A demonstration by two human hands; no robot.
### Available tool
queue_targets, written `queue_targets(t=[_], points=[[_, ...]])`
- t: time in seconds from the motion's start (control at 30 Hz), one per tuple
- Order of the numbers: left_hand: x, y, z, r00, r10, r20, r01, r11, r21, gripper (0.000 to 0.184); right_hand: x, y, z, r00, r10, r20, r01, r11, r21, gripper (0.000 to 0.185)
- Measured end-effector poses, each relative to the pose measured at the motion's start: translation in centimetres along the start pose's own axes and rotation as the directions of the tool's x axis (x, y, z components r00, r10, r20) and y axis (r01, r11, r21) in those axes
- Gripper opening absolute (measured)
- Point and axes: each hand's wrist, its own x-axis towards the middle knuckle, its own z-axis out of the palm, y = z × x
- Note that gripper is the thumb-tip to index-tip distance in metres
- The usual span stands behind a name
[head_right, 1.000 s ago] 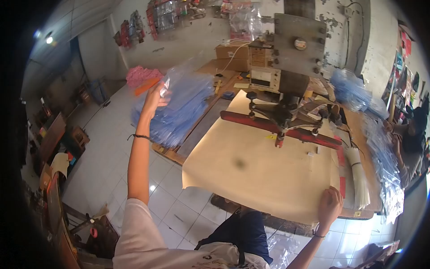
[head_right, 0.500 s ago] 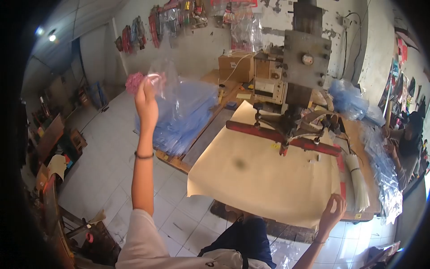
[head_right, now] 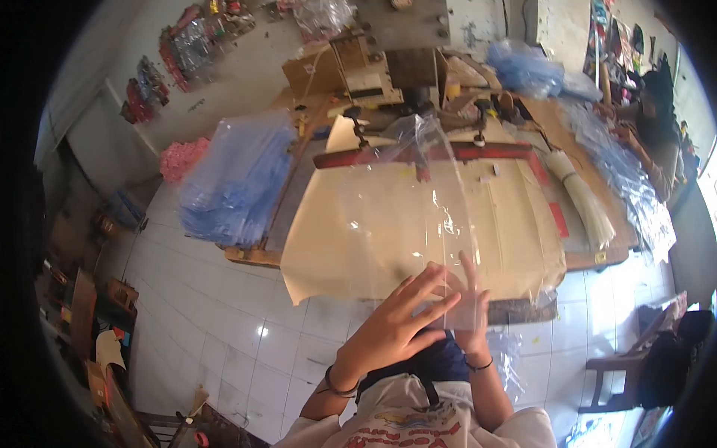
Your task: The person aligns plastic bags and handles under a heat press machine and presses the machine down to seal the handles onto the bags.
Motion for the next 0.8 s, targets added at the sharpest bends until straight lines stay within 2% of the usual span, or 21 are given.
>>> queue_targets(t=[0.03,0.07,0.17,0.2,0.3,0.33,0.37,0.4,0.47,0.53,0.57,0.6,0.7,0.73,0.8], points=[[-0.5,-0.6,1.6,1.000,-0.003,-0.009,0.003,1.000,0.021,0.062,-1.2,0.2,-1.0,0.998,0.055,-0.015,-0.051,0.974,0.220,0.096],[-0.9,-1.2,3.5,1.000,-0.005,-0.024,0.006,0.999,0.042,0.062,-2.2,0.2,-1.6,0.991,0.051,-0.127,-0.040,0.995,0.088,0.106],[-1.5,-1.9,6.6,1.000,-0.007,-0.003,0.007,0.999,0.053,0.058,-4.2,-1.5,-2.5,0.996,0.032,-0.079,-0.034,0.999,-0.031,0.098],[-1.5,-1.9,7.2,1.000,-0.005,0.024,0.005,0.999,0.038,0.058,-4.6,-1.5,-2.7,0.975,0.067,-0.211,-0.089,0.991,-0.097,0.080],[-2.0,-1.3,8.4,1.000,0.019,0.022,-0.019,1.000,0.022,0.056,-5.6,-2.3,-4.4,0.919,0.093,-0.382,-0.239,0.904,-0.355,0.064],[-2.6,-1.2,8.8,1.000,0.017,0.005,-0.017,0.999,0.028,0.055,-5.9,-3.1,-4.3,0.897,0.130,-0.423,-0.240,0.946,-0.217,0.059],[-3.2,-1.0,9.0,1.000,0.017,-0.014,-0.017,0.999,0.036,0.055,-6.3,-3.3,-4.7,0.886,0.100,-0.453,-0.233,0.940,-0.248,0.058],[-3.8,-0.9,8.6,0.999,0.014,-0.047,-0.007,0.989,0.145,0.053,-7.0,-3.5,-5.2,0.875,0.067,-0.480,-0.225,0.933,-0.280,0.057],[-5.5,-0.5,7.1,0.989,-0.099,-0.106,0.118,0.974,0.194,0.053,-7.9,-4.1,-5.8,0.853,0.003,-0.522,-0.206,0.921,-0.331,0.055],[-6.8,-0.2,5.4,0.968,-0.206,-0.145,0.240,0.929,0.283,0.052,-8.4,-4.8,-5.8,0.849,0.043,-0.527,-0.224,0.932,-0.285,0.055],[-7.2,-0.2,4.5,0.967,-0.224,-0.121,0.252,0.910,0.329,0.049,-8.6,-5.3,-5.8,0.848,0.065,-0.526,-0.236,0.935,-0.265,0.055],[-7.4,0.0,3.8,0.960,-0.248,-0.128,0.277,0.903,0.327,0.048,-8.7,-5.6,-6.1,0.874,0.079,-0.478,-0.238,0.930,-0.281,0.046],[-7.3,0.0,1.7,0.937,-0.308,-0.163,0.345,0.880,0.326,0.056,-7.9,-5.8,-8.2,0.910,-0.043,-0.413,-0.217,0.798,-0.562,0.040],[-7.2,-0.4,1.1,0.933,-0.326,-0.151,0.358,0.879,0.315,0.058,-6.9,-6.8,-6.6,0.902,-0.095,-0.421,-0.219,0.741,-0.635,0.043],[-7.4,-1.4,0.4,0.923,-0.355,-0.148,0.382,0.886,0.262,0.060,-5.5,-7.9,-6.6,0.944,-0.082,-0.320,-0.198,0.634,-0.748,0.048]])
